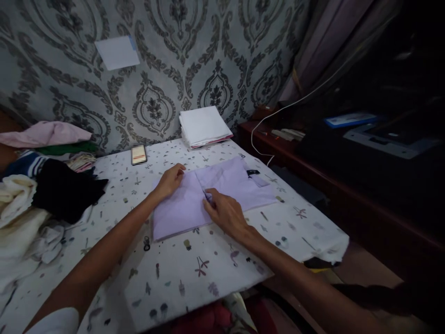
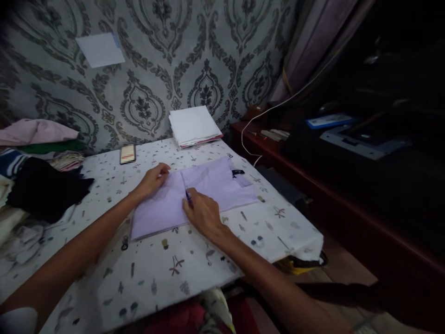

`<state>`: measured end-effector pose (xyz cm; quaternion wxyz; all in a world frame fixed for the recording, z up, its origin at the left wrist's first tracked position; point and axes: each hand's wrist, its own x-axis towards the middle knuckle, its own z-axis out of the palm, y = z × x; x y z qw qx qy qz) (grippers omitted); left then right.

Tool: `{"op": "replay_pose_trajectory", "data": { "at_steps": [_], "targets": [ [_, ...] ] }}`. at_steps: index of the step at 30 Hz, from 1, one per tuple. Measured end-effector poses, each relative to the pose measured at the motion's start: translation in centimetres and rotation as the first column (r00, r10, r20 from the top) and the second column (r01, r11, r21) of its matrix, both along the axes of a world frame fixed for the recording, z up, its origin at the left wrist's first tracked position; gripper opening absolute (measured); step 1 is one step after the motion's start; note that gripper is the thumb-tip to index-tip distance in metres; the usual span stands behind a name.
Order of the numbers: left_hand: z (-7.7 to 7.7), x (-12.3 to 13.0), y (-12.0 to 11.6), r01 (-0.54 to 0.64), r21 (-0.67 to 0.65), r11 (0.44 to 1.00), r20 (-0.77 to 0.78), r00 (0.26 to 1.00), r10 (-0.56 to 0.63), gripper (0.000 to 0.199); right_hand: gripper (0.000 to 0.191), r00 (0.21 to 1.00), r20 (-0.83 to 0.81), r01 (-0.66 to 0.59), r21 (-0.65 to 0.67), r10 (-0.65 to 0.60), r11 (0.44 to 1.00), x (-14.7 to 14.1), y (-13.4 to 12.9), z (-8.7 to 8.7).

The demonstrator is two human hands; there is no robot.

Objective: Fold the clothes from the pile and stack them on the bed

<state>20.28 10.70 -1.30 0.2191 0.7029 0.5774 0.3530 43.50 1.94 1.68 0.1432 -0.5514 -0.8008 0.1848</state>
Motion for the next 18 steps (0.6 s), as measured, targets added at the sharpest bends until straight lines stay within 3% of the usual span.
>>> {"op": "replay_pose_trajectory", "data": {
  "at_steps": [3,7,10,14,16,18],
  "targets": [
    [0.3,0.6,0.8,0.161,0.082,0.984,-0.252,0.958,-0.136,0.042,0.027,0.986,-0.165,-0.018,0.104,0.036,0.994,-1.1,2.1,-0.8],
    [1.0,1.8,2.5,0.313,-0.057,0.948,-0.432,0.849,-0.306,0.048,0.033,0.914,-0.402,-0.019,0.085,0.052,0.996,-2.4,5.2,-2.2],
    [1.8,1.7,2.5,0.327,-0.075,0.942,-0.443,0.835,-0.325,0.029,0.056,0.862,-0.507,-0.009,-0.03,-0.008,1.0,-3.4,7.0,-2.8],
    [3.1,0.4,1.0,0.336,0.025,0.941,-0.391,0.87,-0.3,0.021,0.083,0.858,-0.514,-0.079,-0.157,-0.013,0.984,-4.8,8.5,-2.6],
    [3.7,-0.1,0.3,0.323,0.063,0.944,-0.304,0.908,-0.29,0.02,0.073,0.876,-0.481,-0.15,-0.182,0.045,0.972,-5.4,8.9,-2.2],
    [4.0,-0.3,-0.1,0.297,0.049,0.954,-0.206,0.937,-0.281,0.018,0.044,0.896,-0.431,-0.209,-0.195,0.108,0.958,-5.7,9.2,-1.6]
  ]
}}
